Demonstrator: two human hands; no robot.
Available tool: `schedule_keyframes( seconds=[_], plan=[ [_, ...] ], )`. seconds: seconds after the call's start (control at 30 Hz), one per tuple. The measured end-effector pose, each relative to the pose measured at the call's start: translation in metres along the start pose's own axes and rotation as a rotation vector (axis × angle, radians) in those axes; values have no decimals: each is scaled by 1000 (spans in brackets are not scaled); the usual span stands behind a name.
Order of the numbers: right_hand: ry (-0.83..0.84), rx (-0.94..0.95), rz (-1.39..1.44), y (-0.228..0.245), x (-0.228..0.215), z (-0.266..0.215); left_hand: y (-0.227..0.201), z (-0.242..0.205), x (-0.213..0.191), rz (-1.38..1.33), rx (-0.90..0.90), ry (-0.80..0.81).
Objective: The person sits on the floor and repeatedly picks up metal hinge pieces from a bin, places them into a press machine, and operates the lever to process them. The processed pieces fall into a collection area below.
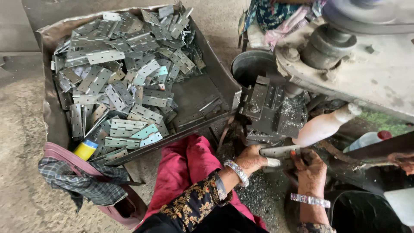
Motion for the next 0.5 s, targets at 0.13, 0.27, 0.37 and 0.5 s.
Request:
schedule_keyframes(
  seconds=[0.13,0.27,0.37,0.5],
  plan=[
    [-45,-107,-89,21,10,-12,-24,-1,-13,246,58,-212],
    [98,-145,-78,31,35,-23,-54,21,-17,1214,292,-288],
    [48,-237,-653,44,40,-33,-53,38,-10,1608,488,-320],
    [52,-37,-1069,51,53,-32,-35,58,-14,1216,337,-217]
  ],
)
Point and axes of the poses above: each hand's wrist, its own z-axis towards the middle knuckle, its own x-axis out of the palm, y = z × x, the point moved 5 cm from there along z, towards the middle knuckle, and after that the axes turned 13 degrees about z, right-handed, at the moved point
